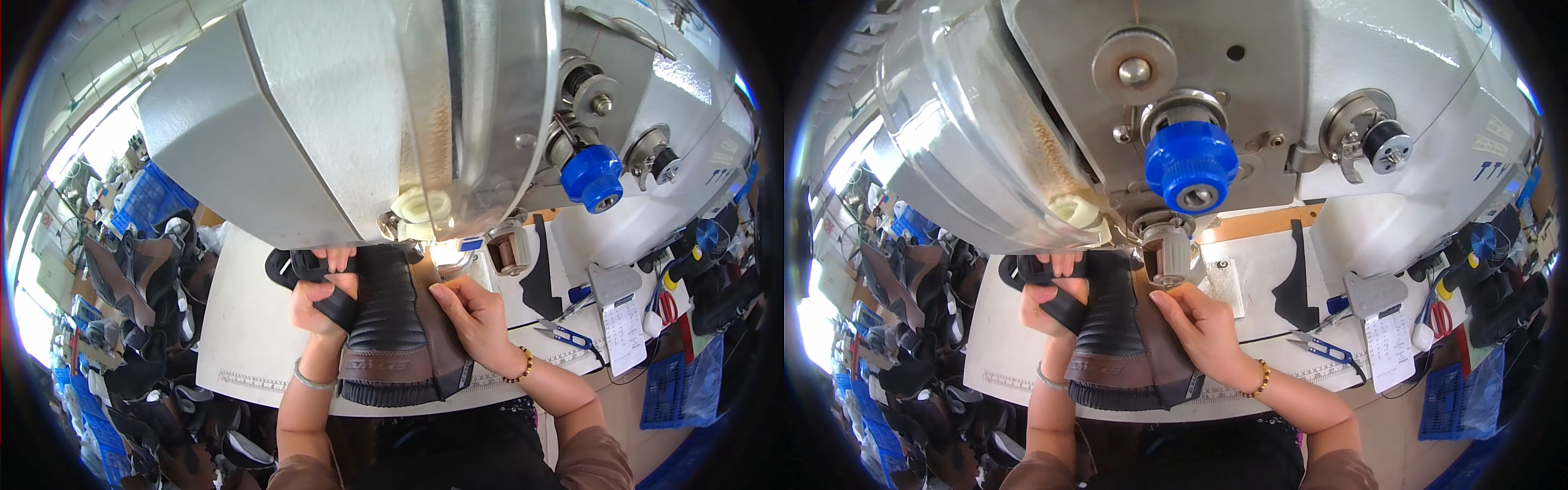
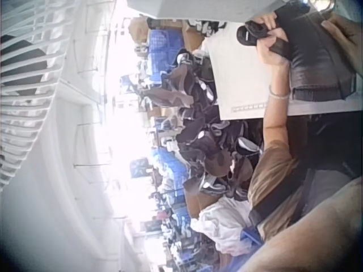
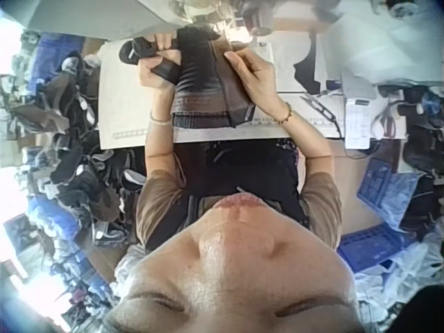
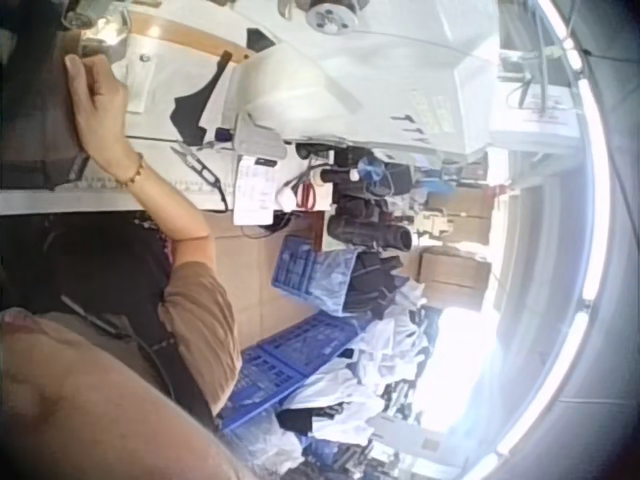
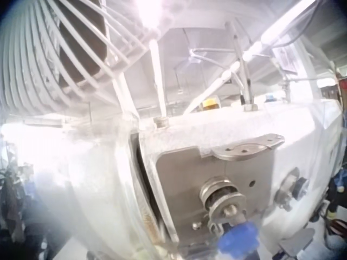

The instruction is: The person assembles boot upper pieces and stitches them together using a sewing machine, trimming thread with snips.

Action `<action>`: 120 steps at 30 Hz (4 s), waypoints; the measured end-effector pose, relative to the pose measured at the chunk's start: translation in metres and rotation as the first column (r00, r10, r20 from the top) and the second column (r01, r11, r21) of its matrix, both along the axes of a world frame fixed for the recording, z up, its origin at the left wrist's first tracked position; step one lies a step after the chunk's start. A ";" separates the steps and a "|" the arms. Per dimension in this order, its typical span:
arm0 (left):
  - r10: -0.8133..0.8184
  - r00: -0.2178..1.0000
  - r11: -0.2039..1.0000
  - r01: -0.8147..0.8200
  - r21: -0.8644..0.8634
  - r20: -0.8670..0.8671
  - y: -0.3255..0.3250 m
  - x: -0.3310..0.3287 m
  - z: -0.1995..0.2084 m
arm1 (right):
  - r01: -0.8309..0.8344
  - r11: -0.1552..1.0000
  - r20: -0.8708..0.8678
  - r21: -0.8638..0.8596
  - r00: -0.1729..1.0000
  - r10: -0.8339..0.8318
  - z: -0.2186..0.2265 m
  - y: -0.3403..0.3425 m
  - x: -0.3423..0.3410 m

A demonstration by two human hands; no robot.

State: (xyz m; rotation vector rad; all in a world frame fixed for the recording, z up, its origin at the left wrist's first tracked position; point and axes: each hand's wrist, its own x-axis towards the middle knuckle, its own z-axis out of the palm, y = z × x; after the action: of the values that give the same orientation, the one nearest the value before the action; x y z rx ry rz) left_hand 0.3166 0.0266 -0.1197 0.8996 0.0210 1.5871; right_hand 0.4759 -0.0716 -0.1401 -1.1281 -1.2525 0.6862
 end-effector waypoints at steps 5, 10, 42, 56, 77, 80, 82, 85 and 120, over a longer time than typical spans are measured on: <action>0.319 0.948 0.948 -0.319 0.010 -0.007 0.019 -0.001 -0.017 | -0.258 0.947 -0.256 -0.190 0.945 0.206 0.002 -0.012 0.008; 0.412 0.905 0.911 -0.409 0.055 -0.104 0.031 -0.010 -0.032 | -0.262 0.946 -0.115 -0.191 0.963 0.243 0.004 -0.014 0.013; 0.659 0.293 0.719 -0.515 0.466 -0.693 -0.031 -0.043 0.070 | -0.514 0.822 -0.579 -0.245 0.758 0.301 0.023 -0.013 0.001; 0.921 -0.266 0.350 0.246 0.904 -0.284 -0.081 0.004 0.032 | -0.377 0.914 -0.345 -0.151 0.886 0.308 -0.002 -0.006 -0.002; 0.873 -0.078 0.487 0.162 0.858 -0.481 -0.052 -0.004 0.023 | -0.496 0.864 -0.453 -0.087 0.792 0.409 0.002 -0.010 -0.004; 0.887 -0.093 0.461 0.170 0.871 -0.452 -0.057 -0.001 0.021 | -0.490 0.869 -0.452 -0.074 0.793 0.408 -0.001 -0.009 0.001; 0.861 -0.122 0.508 0.178 0.843 -0.493 -0.064 -0.001 0.022 | -0.499 0.865 -0.453 -0.062 0.786 0.421 0.000 -0.009 0.006; 0.823 -0.104 0.567 0.225 0.792 -0.559 -0.074 -0.006 0.024 | -0.510 0.856 -0.477 -0.085 0.775 0.415 0.005 -0.008 0.012; 0.990 0.082 0.106 0.120 0.987 -0.116 -0.035 0.006 0.013 | -0.527 0.849 -0.632 -0.042 0.672 0.386 -0.040 0.131 0.067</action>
State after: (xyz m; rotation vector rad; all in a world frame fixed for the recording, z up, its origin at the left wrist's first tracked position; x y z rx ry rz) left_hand 0.3224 -0.0082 -0.1068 3.1443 0.4830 1.4612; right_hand 0.5428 0.0590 -0.1802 -0.6520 -0.8996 1.4843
